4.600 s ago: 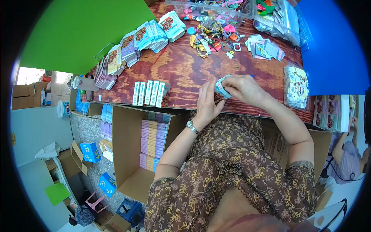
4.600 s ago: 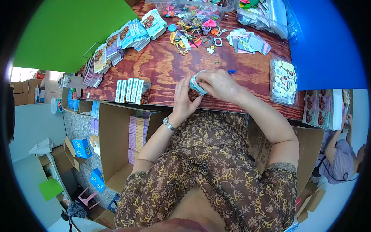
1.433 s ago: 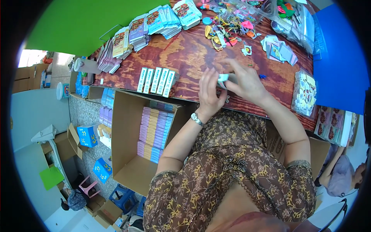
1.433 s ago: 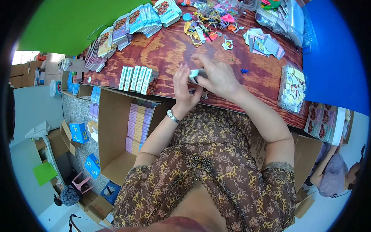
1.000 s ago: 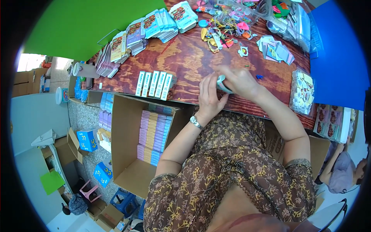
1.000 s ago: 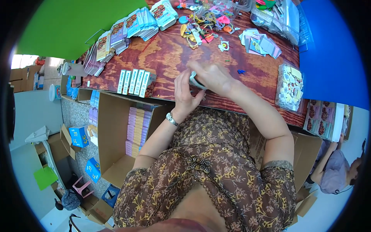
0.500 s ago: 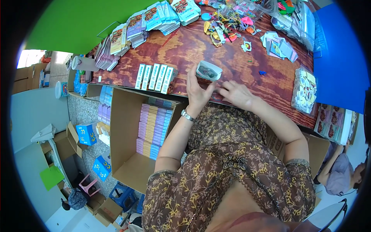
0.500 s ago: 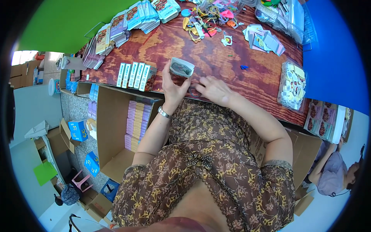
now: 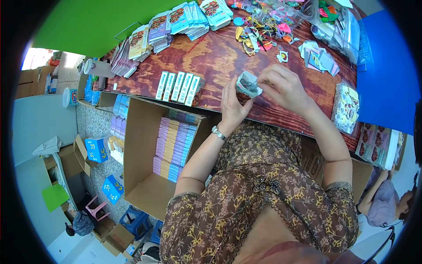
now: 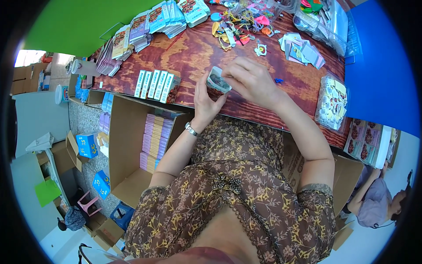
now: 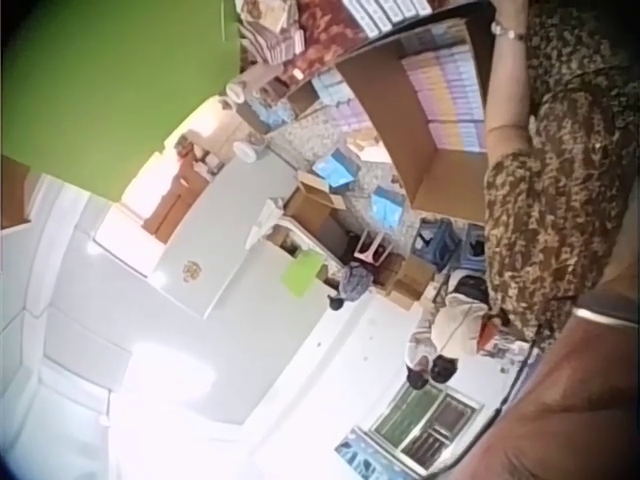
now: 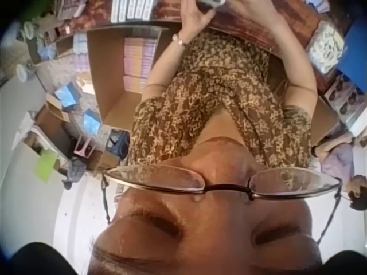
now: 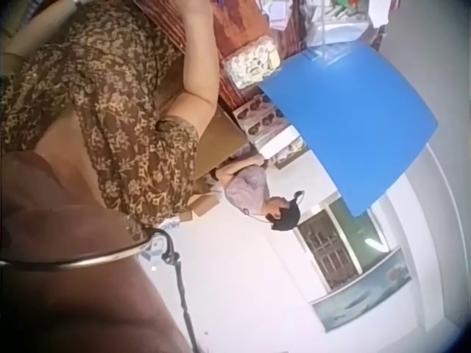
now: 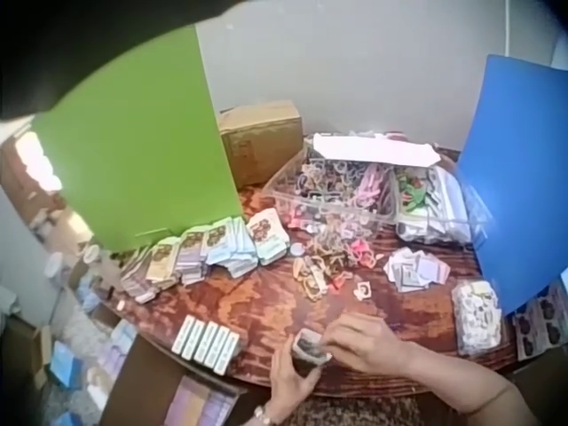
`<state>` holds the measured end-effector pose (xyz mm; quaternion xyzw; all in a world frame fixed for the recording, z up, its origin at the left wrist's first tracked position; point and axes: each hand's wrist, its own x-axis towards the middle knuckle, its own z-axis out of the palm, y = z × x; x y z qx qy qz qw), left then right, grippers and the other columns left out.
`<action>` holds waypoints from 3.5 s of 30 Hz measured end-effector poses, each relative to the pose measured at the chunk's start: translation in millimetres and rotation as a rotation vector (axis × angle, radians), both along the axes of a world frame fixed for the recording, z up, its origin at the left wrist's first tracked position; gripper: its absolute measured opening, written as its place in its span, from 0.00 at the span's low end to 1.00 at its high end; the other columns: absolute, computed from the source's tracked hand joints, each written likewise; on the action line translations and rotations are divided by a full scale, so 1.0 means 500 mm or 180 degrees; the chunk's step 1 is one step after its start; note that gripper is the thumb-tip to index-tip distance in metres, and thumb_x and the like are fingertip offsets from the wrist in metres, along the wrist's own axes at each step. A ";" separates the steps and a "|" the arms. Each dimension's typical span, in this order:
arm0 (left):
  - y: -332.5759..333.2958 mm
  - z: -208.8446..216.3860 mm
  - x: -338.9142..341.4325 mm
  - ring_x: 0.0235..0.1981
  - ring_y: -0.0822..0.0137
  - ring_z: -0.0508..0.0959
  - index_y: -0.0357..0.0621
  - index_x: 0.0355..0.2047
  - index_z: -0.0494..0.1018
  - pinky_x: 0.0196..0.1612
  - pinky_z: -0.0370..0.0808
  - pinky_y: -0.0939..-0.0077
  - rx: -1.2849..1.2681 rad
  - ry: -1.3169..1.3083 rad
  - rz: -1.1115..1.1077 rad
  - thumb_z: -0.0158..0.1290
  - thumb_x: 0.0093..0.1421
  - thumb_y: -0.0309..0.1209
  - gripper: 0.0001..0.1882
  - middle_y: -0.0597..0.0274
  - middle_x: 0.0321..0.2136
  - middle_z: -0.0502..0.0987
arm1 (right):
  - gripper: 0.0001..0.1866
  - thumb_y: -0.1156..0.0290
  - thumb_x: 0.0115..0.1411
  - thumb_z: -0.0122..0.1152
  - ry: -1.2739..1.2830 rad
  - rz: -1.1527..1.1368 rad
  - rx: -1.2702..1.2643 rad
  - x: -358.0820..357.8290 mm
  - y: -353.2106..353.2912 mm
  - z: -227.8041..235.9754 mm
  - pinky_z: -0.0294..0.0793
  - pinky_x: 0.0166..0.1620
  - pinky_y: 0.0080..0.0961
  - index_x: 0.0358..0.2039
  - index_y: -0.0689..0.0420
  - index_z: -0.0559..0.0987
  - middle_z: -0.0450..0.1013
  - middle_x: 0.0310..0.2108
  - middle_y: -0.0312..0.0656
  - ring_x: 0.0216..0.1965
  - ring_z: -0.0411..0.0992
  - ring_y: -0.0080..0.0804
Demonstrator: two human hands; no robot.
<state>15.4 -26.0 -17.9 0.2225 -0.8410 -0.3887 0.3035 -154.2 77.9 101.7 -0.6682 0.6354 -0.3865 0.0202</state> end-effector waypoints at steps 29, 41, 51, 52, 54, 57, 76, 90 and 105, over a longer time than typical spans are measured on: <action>0.025 -0.006 -0.026 0.57 0.41 0.71 0.33 0.67 0.55 0.58 0.70 0.51 -0.0026 0.0071 -0.0011 0.70 0.48 0.29 0.50 0.38 0.56 0.69 | 0.15 0.62 0.61 0.66 0.0914 -0.2429 0.1572 -0.250 0.001 -0.254 0.77 0.45 0.46 0.48 0.50 0.78 0.76 0.43 0.45 0.45 0.77 0.51; 0.029 -0.016 -0.027 0.57 0.41 0.70 0.33 0.67 0.55 0.59 0.69 0.52 -0.0106 0.0094 0.0140 0.70 0.48 0.29 0.49 0.38 0.57 0.68 | 0.10 0.79 0.61 0.64 -0.0202 -0.1491 0.0184 -0.129 0.016 -0.083 0.77 0.34 0.28 0.44 0.58 0.81 0.78 0.34 0.45 0.32 0.79 0.34; 0.041 -0.010 -0.033 0.58 0.43 0.71 0.33 0.68 0.52 0.59 0.70 0.55 -0.0021 0.0122 0.0226 0.73 0.46 0.27 0.54 0.40 0.57 0.68 | 0.14 0.74 0.52 0.71 0.1106 -0.0217 -0.0005 0.019 0.012 -0.045 0.80 0.39 0.31 0.40 0.55 0.81 0.78 0.41 0.41 0.41 0.79 0.39; 0.041 -0.006 -0.033 0.59 0.43 0.70 0.34 0.68 0.51 0.59 0.71 0.55 -0.0066 0.0231 0.0269 0.73 0.45 0.28 0.55 0.40 0.57 0.68 | 0.15 0.73 0.51 0.72 0.0820 -0.0355 -0.0184 0.016 0.018 -0.050 0.80 0.39 0.30 0.41 0.54 0.81 0.78 0.43 0.39 0.40 0.78 0.37; 0.042 -0.003 -0.030 0.59 0.43 0.70 0.34 0.69 0.51 0.59 0.71 0.55 -0.0111 0.0349 0.0311 0.74 0.45 0.28 0.56 0.40 0.57 0.68 | 0.18 0.72 0.49 0.75 0.0231 -0.0463 -0.0365 0.005 0.041 -0.078 0.80 0.39 0.30 0.42 0.53 0.82 0.78 0.45 0.40 0.39 0.78 0.37; 0.045 -0.014 -0.031 0.53 0.40 0.74 0.37 0.67 0.53 0.53 0.75 0.54 -0.0342 0.0562 0.0399 0.73 0.46 0.29 0.53 0.39 0.54 0.70 | 0.19 0.72 0.50 0.75 0.0081 -0.0549 -0.0413 0.018 0.066 -0.132 0.81 0.39 0.31 0.44 0.54 0.82 0.78 0.45 0.42 0.40 0.79 0.39; -0.034 0.016 0.018 0.42 0.57 0.83 0.40 0.41 0.80 0.43 0.80 0.69 0.0542 0.0656 -0.0735 0.63 0.57 0.20 0.11 0.51 0.44 0.81 | 0.17 0.78 0.61 0.63 -0.1048 -0.0137 0.0632 -0.013 0.039 -0.104 0.78 0.42 0.33 0.51 0.56 0.78 0.77 0.42 0.44 0.41 0.78 0.40; -0.025 -0.004 0.018 0.46 0.54 0.83 0.39 0.42 0.78 0.45 0.81 0.67 0.0484 0.0874 -0.0610 0.62 0.57 0.19 0.12 0.47 0.48 0.81 | 0.08 0.72 0.61 0.66 -0.0873 0.0398 0.0573 -0.022 0.018 -0.087 0.77 0.44 0.34 0.41 0.58 0.82 0.77 0.40 0.42 0.41 0.78 0.36; -0.011 -0.053 0.019 0.41 0.62 0.85 0.36 0.48 0.66 0.42 0.83 0.70 0.0773 0.1055 -0.0537 0.61 0.59 0.18 0.20 0.50 0.40 0.81 | 0.14 0.79 0.51 0.67 0.0435 -0.0047 0.0139 0.030 0.027 -0.101 0.77 0.39 0.34 0.40 0.54 0.82 0.75 0.38 0.40 0.40 0.76 0.40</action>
